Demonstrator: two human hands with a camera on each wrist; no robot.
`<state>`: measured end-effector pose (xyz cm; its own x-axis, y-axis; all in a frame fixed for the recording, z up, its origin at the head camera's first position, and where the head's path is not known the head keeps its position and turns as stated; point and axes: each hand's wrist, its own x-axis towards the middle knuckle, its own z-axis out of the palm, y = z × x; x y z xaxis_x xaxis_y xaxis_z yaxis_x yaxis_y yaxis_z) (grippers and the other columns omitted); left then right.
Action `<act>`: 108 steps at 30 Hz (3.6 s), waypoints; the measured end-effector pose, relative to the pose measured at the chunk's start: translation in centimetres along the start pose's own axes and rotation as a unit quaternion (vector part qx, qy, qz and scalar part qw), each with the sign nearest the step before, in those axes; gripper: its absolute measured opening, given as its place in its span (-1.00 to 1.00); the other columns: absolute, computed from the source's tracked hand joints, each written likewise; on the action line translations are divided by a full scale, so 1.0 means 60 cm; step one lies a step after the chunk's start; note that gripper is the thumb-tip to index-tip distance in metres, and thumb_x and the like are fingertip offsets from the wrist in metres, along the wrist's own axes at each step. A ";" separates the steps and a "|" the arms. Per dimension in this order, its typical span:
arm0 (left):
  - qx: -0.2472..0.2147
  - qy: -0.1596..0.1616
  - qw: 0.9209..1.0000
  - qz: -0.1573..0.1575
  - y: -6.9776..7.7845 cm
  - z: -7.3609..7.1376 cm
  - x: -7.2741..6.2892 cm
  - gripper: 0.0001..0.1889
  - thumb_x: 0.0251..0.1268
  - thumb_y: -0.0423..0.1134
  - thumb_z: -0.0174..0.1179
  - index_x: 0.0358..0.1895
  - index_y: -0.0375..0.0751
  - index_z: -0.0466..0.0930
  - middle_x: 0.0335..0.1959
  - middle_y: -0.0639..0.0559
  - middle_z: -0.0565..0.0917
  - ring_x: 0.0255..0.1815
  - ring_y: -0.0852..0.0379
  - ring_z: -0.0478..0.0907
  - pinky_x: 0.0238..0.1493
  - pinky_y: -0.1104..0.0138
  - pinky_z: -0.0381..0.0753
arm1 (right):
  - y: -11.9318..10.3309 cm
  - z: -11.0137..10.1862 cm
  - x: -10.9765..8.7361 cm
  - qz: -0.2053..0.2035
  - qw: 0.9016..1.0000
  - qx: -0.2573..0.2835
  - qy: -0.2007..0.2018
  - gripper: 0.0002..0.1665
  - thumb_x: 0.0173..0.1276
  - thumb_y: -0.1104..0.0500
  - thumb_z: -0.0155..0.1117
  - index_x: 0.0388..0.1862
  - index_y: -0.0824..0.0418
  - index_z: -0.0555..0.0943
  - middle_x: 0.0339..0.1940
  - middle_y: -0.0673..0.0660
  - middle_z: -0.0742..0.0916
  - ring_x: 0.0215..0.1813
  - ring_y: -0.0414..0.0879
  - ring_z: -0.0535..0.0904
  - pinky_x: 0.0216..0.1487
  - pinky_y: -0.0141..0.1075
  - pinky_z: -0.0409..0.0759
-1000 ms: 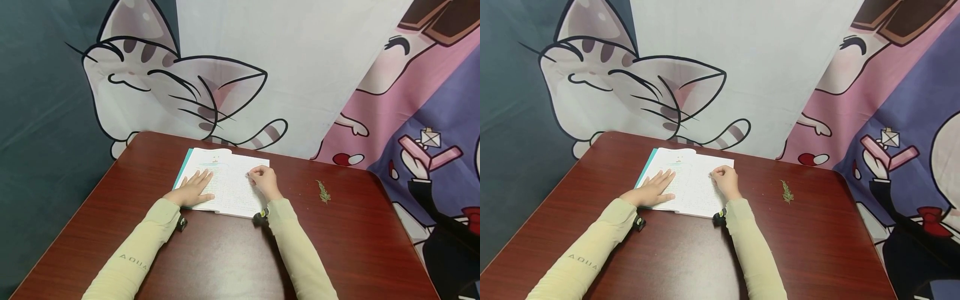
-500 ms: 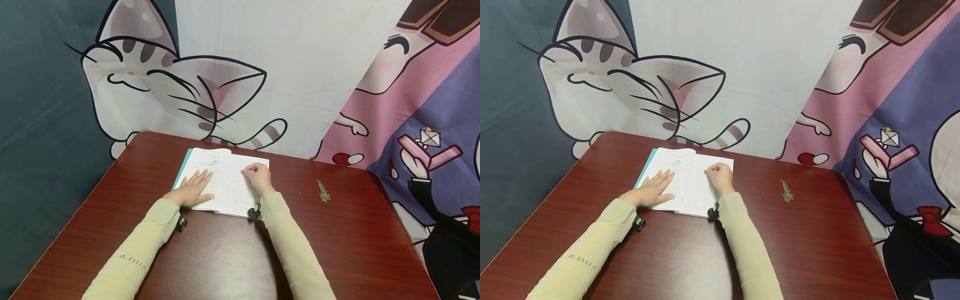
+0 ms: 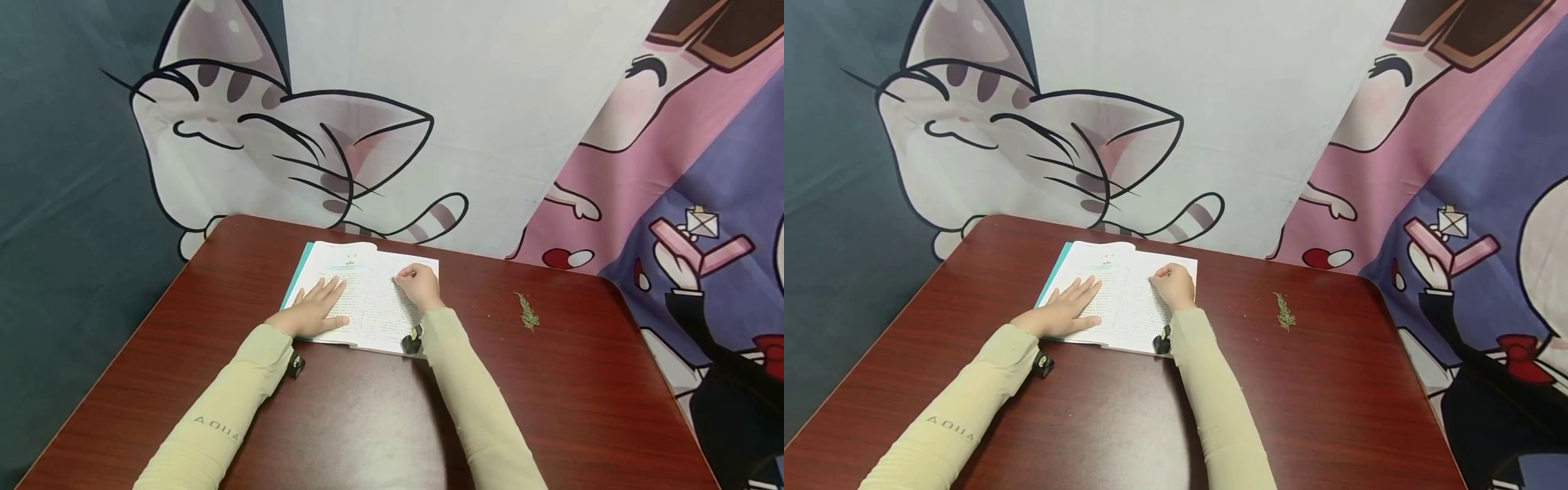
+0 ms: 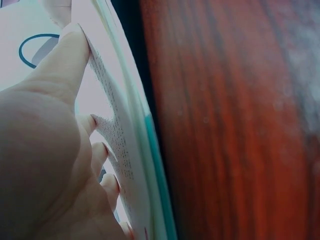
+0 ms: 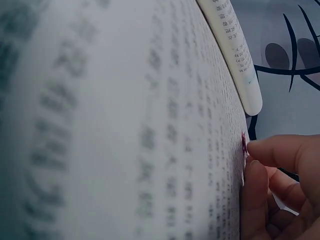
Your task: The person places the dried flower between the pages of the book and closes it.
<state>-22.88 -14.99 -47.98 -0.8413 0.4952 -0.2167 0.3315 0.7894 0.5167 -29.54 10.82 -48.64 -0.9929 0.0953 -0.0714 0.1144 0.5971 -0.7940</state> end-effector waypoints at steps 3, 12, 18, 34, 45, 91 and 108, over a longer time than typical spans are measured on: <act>0.002 -0.002 1.000 -0.002 0.002 -0.001 -0.001 -0.11 0.55 0.15 0.04 0.65 -0.27 -0.16 0.66 -0.27 -0.17 0.64 -0.35 -0.30 0.46 -0.37 -0.35 | 0.002 0.001 -0.003 0.006 1.000 -0.006 0.005 -0.88 0.34 0.15 0.39 -0.36 0.17 0.69 -0.48 0.03 0.65 -0.44 -0.13 0.49 -0.41 -0.32 0.44; -0.013 0.001 1.000 0.007 0.003 -0.004 -0.007 -0.07 0.52 0.22 0.02 0.65 -0.29 -0.15 0.66 -0.30 -0.18 0.63 -0.38 -0.33 0.45 -0.38 -0.40 | 0.010 -0.011 -0.012 0.001 0.995 0.091 -0.049 -0.86 0.46 0.18 0.26 -0.17 0.25 0.66 -0.33 0.10 0.68 -0.42 -0.15 0.56 -0.33 -0.34 0.57; -0.006 0.000 1.000 0.004 0.006 -0.002 -0.007 -0.11 0.54 0.16 0.04 0.64 -0.30 -0.13 0.66 -0.30 -0.16 0.63 -0.38 -0.30 0.46 -0.38 -0.36 | 0.014 -0.033 -0.030 -0.010 0.987 0.138 -0.081 -0.76 0.48 0.21 0.19 0.02 0.29 0.64 -0.18 0.15 0.67 -0.33 -0.11 0.58 -0.27 -0.33 0.58; -0.002 -0.001 1.000 0.009 0.005 -0.003 -0.006 -0.10 0.54 0.19 0.01 0.65 -0.28 -0.16 0.66 -0.30 -0.16 0.64 -0.36 -0.31 0.47 -0.35 -0.34 | 0.045 -0.089 -0.082 -0.005 0.999 0.037 0.037 -0.65 0.38 0.22 0.29 0.12 0.29 0.62 -0.05 0.25 0.67 0.00 0.12 0.57 -0.04 -0.08 0.58; 0.008 0.001 1.000 -0.003 0.007 -0.003 -0.003 -0.13 0.55 0.13 0.04 0.65 -0.28 -0.13 0.66 -0.29 -0.13 0.64 -0.36 -0.27 0.46 -0.38 -0.32 | 0.064 -0.090 -0.089 0.052 0.999 0.007 -0.015 -0.24 0.46 0.13 0.26 0.53 0.39 0.28 0.29 0.41 0.55 0.34 0.24 0.46 0.33 0.13 0.44; 0.006 0.005 1.000 0.007 0.007 -0.001 -0.003 -0.12 0.54 0.14 0.05 0.64 -0.30 -0.14 0.65 -0.31 -0.14 0.63 -0.38 -0.28 0.45 -0.38 -0.35 | 0.041 -0.105 -0.101 -0.001 0.955 0.296 0.005 -0.67 0.52 0.33 0.11 0.19 0.37 0.61 -0.16 0.13 0.71 -0.24 -0.14 0.61 -0.23 -0.34 0.60; 0.005 -0.002 1.000 0.008 0.008 0.001 0.005 -0.10 0.53 0.18 0.03 0.64 -0.30 -0.13 0.65 -0.32 -0.12 0.63 -0.39 -0.26 0.45 -0.40 -0.32 | 0.024 -0.023 -0.128 -0.107 0.961 0.231 -0.108 -0.41 0.52 0.19 0.14 0.47 0.28 0.34 0.30 0.27 0.53 0.33 0.00 0.40 0.48 -0.08 0.24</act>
<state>-22.95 -14.43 -47.85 -0.8341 0.5089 -0.2126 0.3483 0.7849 0.5124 -21.72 12.04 -48.42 -0.9814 -0.1882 0.0383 -0.0695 0.1622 -0.9843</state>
